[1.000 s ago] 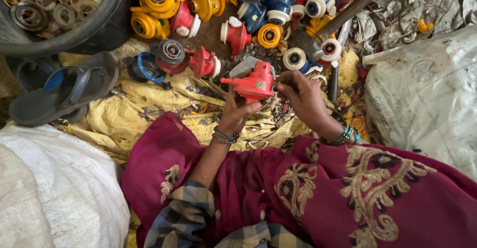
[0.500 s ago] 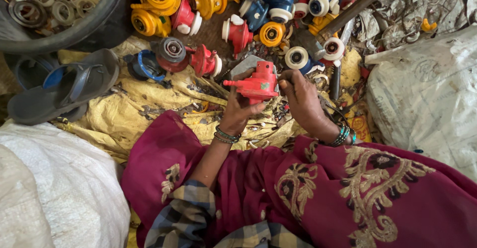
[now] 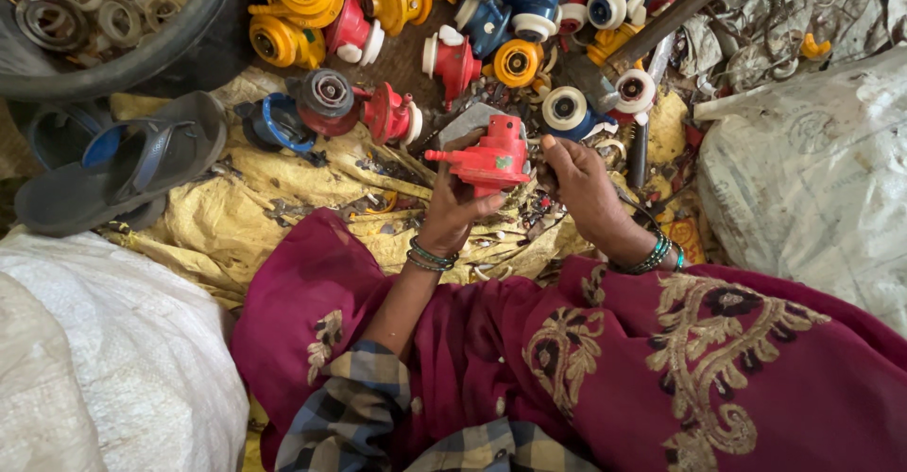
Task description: The person sits on the floor and uses a hammer and metal tool to strike and pry apart red plastic components. They repeatedly hit the parts to separate them and place the pieces aside.
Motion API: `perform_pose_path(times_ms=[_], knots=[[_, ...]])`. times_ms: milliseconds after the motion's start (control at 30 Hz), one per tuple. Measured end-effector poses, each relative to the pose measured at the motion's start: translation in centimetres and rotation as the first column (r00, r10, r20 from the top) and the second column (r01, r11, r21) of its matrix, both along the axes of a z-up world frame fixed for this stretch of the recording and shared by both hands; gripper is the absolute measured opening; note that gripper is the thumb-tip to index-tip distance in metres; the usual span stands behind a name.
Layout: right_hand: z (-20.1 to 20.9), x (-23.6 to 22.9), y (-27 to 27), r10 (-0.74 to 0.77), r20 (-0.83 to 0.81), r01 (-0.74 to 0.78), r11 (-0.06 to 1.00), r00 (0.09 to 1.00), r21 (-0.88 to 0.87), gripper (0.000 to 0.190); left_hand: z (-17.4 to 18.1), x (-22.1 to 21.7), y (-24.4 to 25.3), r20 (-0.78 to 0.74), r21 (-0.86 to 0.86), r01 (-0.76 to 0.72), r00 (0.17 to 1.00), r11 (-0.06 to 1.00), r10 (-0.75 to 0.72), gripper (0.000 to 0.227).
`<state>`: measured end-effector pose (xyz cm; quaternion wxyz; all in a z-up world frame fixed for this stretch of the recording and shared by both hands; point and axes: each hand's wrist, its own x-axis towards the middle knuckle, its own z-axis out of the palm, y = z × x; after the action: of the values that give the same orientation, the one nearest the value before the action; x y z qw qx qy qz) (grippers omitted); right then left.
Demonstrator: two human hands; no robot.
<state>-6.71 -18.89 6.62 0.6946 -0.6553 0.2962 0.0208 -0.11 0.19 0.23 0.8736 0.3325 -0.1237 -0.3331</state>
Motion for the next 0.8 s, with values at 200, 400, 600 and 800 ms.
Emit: perform_pose_path(times_ms=[200, 400, 600, 800], knots=[[1.8, 0.2, -0.7, -0.056, -0.168, 0.043, 0.996, 0.984, -0.08, 0.034, -2.9, 0.3, -0.5, 0.025, -0.024, -0.059, 0.998, 0.998, 0.059, 0.086], [4.0, -0.4, -1.9, 0.01, 0.115, -0.017, 0.998, 0.993, 0.065, 0.026, -2.9, 3.0, 0.9, -0.057, -0.06, -0.256, 0.966, 0.965, 0.252, 0.082], [4.4, -0.1, -1.7, -0.046, 0.157, -0.011, 0.938, 0.987, 0.348, 0.014, -0.3, 3.4, 1.4, -0.114, -0.114, -0.296, 0.952, 0.948, 0.283, 0.08], [2.9, 0.0, -2.1, 0.583, -0.157, -0.557, 0.61, 0.797, -0.564, 0.017, -0.9, 3.3, 1.0, -0.126, -0.122, -0.303, 0.949, 0.945, 0.288, 0.072]])
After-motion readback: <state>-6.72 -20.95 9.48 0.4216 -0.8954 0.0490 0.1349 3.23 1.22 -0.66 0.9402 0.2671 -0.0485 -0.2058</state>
